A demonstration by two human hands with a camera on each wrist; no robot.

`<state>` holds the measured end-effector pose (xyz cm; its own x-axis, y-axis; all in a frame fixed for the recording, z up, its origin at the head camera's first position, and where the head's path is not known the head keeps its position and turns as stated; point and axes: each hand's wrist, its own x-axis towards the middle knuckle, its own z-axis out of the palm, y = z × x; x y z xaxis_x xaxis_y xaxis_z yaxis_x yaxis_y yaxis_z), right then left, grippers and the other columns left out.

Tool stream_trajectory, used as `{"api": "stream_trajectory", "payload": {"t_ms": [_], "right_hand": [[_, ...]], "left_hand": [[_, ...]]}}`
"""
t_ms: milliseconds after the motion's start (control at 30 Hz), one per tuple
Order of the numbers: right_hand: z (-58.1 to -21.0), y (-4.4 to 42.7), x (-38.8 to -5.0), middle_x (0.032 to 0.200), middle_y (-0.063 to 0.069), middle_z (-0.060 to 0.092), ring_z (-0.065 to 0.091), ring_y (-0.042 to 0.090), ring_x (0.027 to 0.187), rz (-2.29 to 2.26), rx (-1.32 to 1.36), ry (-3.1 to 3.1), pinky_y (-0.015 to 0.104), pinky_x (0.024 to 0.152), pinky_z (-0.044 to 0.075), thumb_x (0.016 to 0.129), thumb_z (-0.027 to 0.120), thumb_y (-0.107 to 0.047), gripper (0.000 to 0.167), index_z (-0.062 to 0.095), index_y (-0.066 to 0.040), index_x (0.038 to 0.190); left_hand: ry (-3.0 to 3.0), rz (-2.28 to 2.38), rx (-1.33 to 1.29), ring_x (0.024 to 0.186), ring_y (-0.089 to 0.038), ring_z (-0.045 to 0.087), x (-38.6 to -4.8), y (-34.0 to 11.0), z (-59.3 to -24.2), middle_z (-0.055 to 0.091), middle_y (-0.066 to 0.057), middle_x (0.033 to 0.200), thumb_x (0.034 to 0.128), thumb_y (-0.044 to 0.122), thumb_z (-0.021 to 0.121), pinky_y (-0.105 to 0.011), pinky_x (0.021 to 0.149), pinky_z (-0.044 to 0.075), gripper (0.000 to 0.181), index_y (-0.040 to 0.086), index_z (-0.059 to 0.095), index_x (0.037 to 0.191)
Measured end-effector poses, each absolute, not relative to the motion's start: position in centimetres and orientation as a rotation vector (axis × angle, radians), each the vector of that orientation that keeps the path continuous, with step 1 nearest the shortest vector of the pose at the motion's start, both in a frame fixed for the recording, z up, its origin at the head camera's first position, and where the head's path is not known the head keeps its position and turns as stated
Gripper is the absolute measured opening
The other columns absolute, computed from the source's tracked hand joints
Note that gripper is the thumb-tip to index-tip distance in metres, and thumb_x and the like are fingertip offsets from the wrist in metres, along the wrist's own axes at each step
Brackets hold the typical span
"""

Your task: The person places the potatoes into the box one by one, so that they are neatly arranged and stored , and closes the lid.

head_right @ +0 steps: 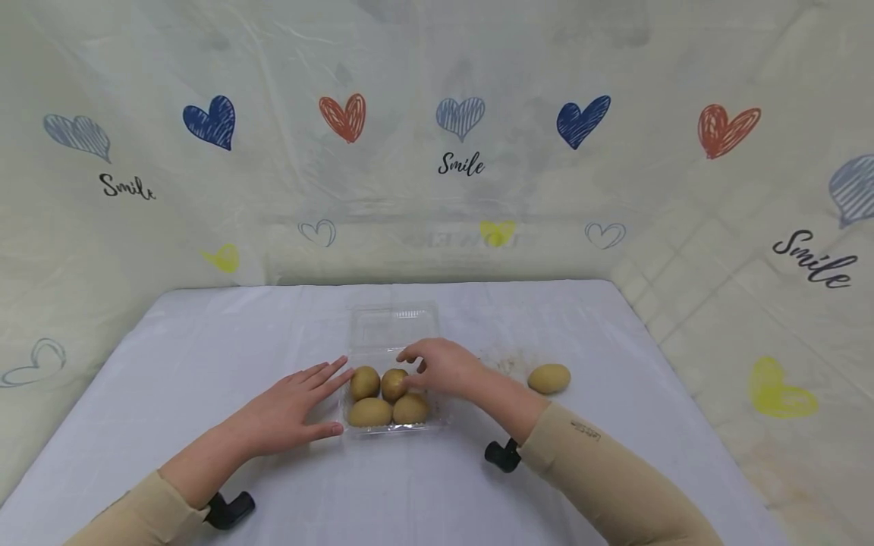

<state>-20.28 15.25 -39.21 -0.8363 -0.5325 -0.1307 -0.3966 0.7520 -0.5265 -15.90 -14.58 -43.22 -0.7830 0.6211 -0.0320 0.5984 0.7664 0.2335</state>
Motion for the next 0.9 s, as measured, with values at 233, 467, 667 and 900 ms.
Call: {"api": "stream_trajectory", "payload": {"t_ms": [233,467,667,900], "right_hand": [[-38.3,17.2,-20.3,0.125,0.003,0.067,0.066,0.018,0.102,-0.779,-0.741,2.685,0.029,0.08,0.054,0.09,0.075,-0.026,0.038,0.069,-0.014,0.125],[-37.3,19.5,-20.2,0.118,-0.005,0.068,0.065,0.014,0.099,-0.821,-0.688,2.733,0.03,0.078,0.054,0.09,0.076,-0.027,0.035,0.07,-0.02,0.123],[-37.0,21.8,-20.2,0.117,-0.006,0.068,0.065,0.014,0.098,-0.845,-0.655,2.752,0.031,0.078,0.055,0.089,0.076,-0.028,0.034,0.071,-0.021,0.122],[-37.0,25.2,-19.9,0.119,-0.006,0.068,0.064,0.016,0.101,-0.875,-0.631,2.779,0.035,0.086,0.055,0.089,0.076,-0.03,0.034,0.071,-0.02,0.121]], "left_hand": [[2.854,0.31,0.986,0.147,-0.03,0.027,-15.9,-14.6,-43.3,0.014,0.002,0.166,0.091,0.07,0.051,-0.053,0.115,0.027,0.085,0.03,0.021,0.159],[2.859,0.303,0.987,0.147,-0.03,0.027,-16.0,-14.6,-43.4,0.015,0.002,0.166,0.0907,0.07,0.052,-0.053,0.115,0.027,0.085,0.03,0.02,0.16],[2.862,0.288,0.983,0.147,-0.029,0.027,-16.0,-14.7,-43.5,0.014,0.002,0.166,0.0907,0.071,0.05,-0.053,0.115,0.027,0.085,0.031,0.019,0.16],[2.864,0.296,0.993,0.147,-0.03,0.027,-16.0,-14.6,-43.4,0.014,0.002,0.166,0.0908,0.07,0.051,-0.053,0.115,0.027,0.085,0.031,0.02,0.16]]}}
